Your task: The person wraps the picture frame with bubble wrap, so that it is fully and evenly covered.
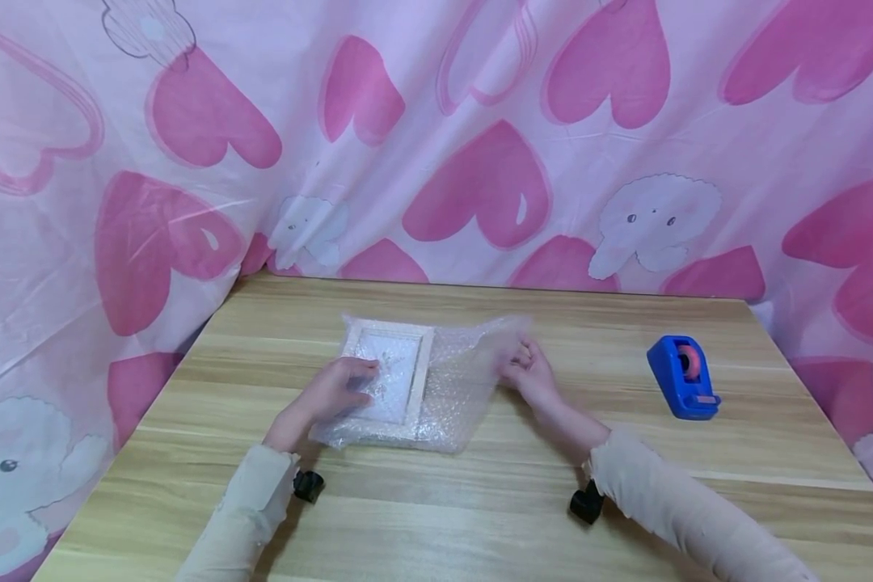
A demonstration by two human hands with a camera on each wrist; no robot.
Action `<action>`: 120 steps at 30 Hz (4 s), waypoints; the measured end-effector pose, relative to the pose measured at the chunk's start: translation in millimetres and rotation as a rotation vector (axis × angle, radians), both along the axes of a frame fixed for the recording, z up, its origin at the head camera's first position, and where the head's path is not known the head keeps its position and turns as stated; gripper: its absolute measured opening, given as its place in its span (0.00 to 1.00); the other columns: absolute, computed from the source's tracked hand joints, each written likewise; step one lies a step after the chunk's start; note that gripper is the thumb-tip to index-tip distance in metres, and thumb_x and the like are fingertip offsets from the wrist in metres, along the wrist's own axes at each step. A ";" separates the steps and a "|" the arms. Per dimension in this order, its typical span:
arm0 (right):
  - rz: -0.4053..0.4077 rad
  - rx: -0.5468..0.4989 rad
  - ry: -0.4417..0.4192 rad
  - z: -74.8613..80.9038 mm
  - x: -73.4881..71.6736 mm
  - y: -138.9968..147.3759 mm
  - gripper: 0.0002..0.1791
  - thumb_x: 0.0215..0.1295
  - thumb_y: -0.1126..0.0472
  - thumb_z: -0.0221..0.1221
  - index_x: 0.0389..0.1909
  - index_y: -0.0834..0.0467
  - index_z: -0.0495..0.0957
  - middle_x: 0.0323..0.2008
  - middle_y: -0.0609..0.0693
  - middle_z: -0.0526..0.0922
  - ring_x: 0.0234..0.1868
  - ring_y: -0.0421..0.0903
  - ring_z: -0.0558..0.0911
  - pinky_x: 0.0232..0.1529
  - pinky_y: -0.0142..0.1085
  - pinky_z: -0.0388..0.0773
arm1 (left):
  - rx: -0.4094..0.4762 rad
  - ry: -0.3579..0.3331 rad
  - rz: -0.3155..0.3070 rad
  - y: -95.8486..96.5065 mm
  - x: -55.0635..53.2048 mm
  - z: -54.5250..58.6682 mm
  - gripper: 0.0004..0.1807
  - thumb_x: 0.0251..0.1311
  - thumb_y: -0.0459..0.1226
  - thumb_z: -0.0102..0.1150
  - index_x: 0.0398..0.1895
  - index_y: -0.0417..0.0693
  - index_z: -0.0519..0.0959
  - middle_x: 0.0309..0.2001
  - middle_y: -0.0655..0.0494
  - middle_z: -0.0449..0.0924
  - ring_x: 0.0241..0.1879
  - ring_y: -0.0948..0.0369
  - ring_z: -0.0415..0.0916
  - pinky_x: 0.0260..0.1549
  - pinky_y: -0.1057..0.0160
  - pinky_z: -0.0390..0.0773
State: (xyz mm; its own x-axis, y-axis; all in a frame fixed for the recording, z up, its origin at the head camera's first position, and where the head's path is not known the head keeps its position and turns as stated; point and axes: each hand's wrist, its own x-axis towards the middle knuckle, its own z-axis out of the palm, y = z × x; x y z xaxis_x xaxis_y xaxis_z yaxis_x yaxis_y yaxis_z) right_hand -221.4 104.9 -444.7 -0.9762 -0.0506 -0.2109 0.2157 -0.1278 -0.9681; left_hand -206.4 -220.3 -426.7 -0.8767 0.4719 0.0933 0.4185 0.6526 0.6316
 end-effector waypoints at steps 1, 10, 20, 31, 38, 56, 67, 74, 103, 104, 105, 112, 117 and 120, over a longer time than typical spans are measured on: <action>0.000 -0.007 -0.008 0.3 1.9 -1.9 0.41 0.55 0.76 0.53 0.68 0.61 0.45 0.47 0.60 0.73 0.31 0.36 0.78 0.36 0.29 0.79 | 0.003 -0.007 0.004 -0.1 0.3 0.0 0.22 0.42 0.27 0.66 0.45 0.30 0.76 0.52 0.41 0.74 0.54 0.44 0.68 0.56 0.47 0.64; 0.014 0.016 -0.029 1.5 15.6 -17.6 0.43 0.56 0.76 0.51 0.69 0.57 0.41 0.40 0.56 0.77 0.30 0.40 0.79 0.31 0.32 0.80 | -0.002 -0.010 0.001 -0.6 1.4 1.5 0.22 0.43 0.27 0.66 0.46 0.30 0.76 0.52 0.41 0.74 0.54 0.44 0.68 0.56 0.47 0.64; 0.004 0.034 -0.007 -0.3 24.9 -33.4 0.41 0.58 0.76 0.51 0.69 0.56 0.43 0.44 0.65 0.76 0.28 0.39 0.78 0.24 0.28 0.77 | -0.006 -0.019 0.002 0.0 -0.1 0.4 0.23 0.42 0.27 0.66 0.46 0.30 0.76 0.53 0.41 0.74 0.55 0.44 0.67 0.57 0.47 0.63; -0.037 -0.119 0.008 33.4 16.8 -75.4 0.41 0.53 0.81 0.48 0.67 0.56 0.47 0.35 0.56 0.76 0.27 0.41 0.79 0.31 0.32 0.81 | -0.025 -0.034 0.008 1.6 -1.5 2.1 0.23 0.42 0.27 0.66 0.46 0.31 0.76 0.53 0.42 0.74 0.55 0.44 0.68 0.57 0.48 0.63; -0.024 -0.130 0.007 37.7 10.5 -105.6 0.40 0.53 0.80 0.50 0.67 0.55 0.51 0.36 0.56 0.77 0.24 0.39 0.79 0.28 0.31 0.81 | -0.019 -0.022 -0.006 3.4 -2.1 3.6 0.22 0.42 0.27 0.66 0.45 0.30 0.76 0.52 0.41 0.74 0.54 0.44 0.68 0.57 0.48 0.64; 0.178 0.070 0.138 8.0 -4.3 -122.3 0.39 0.50 0.77 0.55 0.66 0.57 0.57 0.42 0.63 0.78 0.29 0.40 0.79 0.29 0.32 0.80 | 0.048 -0.013 -0.009 -0.6 -2.0 -2.4 0.23 0.42 0.26 0.66 0.46 0.31 0.76 0.52 0.42 0.74 0.54 0.45 0.68 0.56 0.48 0.65; 0.349 0.331 0.320 7.9 -12.2 -123.0 0.33 0.49 0.75 0.58 0.60 0.67 0.64 0.36 0.64 0.81 0.30 0.48 0.82 0.31 0.32 0.81 | 0.046 0.025 -0.028 -2.0 -0.8 -3.6 0.22 0.42 0.26 0.65 0.45 0.29 0.76 0.52 0.40 0.74 0.54 0.43 0.68 0.55 0.47 0.65; 0.402 0.507 0.422 12.2 -13.5 -122.9 0.21 0.49 0.71 0.60 0.48 0.69 0.75 0.34 0.60 0.83 0.34 0.50 0.83 0.32 0.28 0.79 | 0.071 0.036 -0.036 -3.0 -1.6 -7.2 0.22 0.42 0.25 0.65 0.46 0.28 0.76 0.52 0.38 0.74 0.53 0.42 0.68 0.55 0.46 0.65; 0.595 0.462 0.338 8.7 -12.9 -113.6 0.26 0.48 0.69 0.66 0.51 0.68 0.73 0.45 0.61 0.80 0.41 0.46 0.82 0.43 0.28 0.77 | -0.010 0.020 0.003 -2.8 0.2 -4.2 0.24 0.43 0.29 0.65 0.47 0.30 0.75 0.54 0.36 0.71 0.55 0.41 0.66 0.57 0.45 0.62; 0.588 0.479 0.338 9.6 -12.5 -114.9 0.26 0.47 0.69 0.66 0.51 0.68 0.74 0.44 0.60 0.80 0.40 0.46 0.83 0.42 0.28 0.77 | -0.011 0.025 0.008 -3.3 -0.1 -4.4 0.24 0.43 0.29 0.65 0.48 0.29 0.75 0.54 0.36 0.71 0.55 0.41 0.66 0.57 0.44 0.62; 0.581 0.489 0.336 10.4 -12.0 -116.2 0.26 0.46 0.69 0.67 0.50 0.68 0.74 0.44 0.61 0.80 0.39 0.45 0.83 0.41 0.27 0.78 | -0.009 0.026 0.015 -3.7 0.0 -4.0 0.25 0.43 0.29 0.66 0.48 0.29 0.74 0.55 0.36 0.71 0.56 0.41 0.65 0.57 0.44 0.62; 0.541 0.561 0.328 15.5 -8.2 -121.8 0.26 0.43 0.68 0.68 0.48 0.67 0.76 0.41 0.60 0.82 0.36 0.44 0.83 0.37 0.26 0.78 | -0.022 0.059 0.077 -3.0 1.3 1.5 0.34 0.38 0.30 0.69 0.52 0.25 0.69 0.55 0.33 0.69 0.55 0.39 0.65 0.56 0.44 0.63; 0.507 0.603 0.330 15.3 -6.6 -122.8 0.26 0.41 0.67 0.69 0.47 0.65 0.77 0.38 0.57 0.83 0.35 0.42 0.83 0.36 0.25 0.78 | -0.006 0.056 0.171 0.4 4.0 3.8 0.42 0.33 0.31 0.73 0.55 0.31 0.63 0.53 0.37 0.66 0.51 0.43 0.68 0.53 0.47 0.68; 0.493 0.615 0.334 15.5 -6.1 -122.6 0.26 0.41 0.66 0.70 0.46 0.65 0.77 0.38 0.57 0.83 0.34 0.42 0.83 0.35 0.25 0.78 | -0.005 0.128 0.169 3.2 4.9 3.9 0.41 0.30 0.31 0.74 0.52 0.33 0.63 0.52 0.40 0.66 0.51 0.45 0.67 0.54 0.48 0.68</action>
State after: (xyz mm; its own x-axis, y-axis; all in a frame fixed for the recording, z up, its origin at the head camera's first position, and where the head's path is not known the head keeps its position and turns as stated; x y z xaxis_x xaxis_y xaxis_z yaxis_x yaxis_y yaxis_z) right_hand -227.5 -17.7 -429.2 -0.8886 -0.4565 -0.0447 -0.2006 0.4746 -0.8570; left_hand -201.5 -217.1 -422.8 -0.9246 0.3198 0.2071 0.3794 0.7237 0.5765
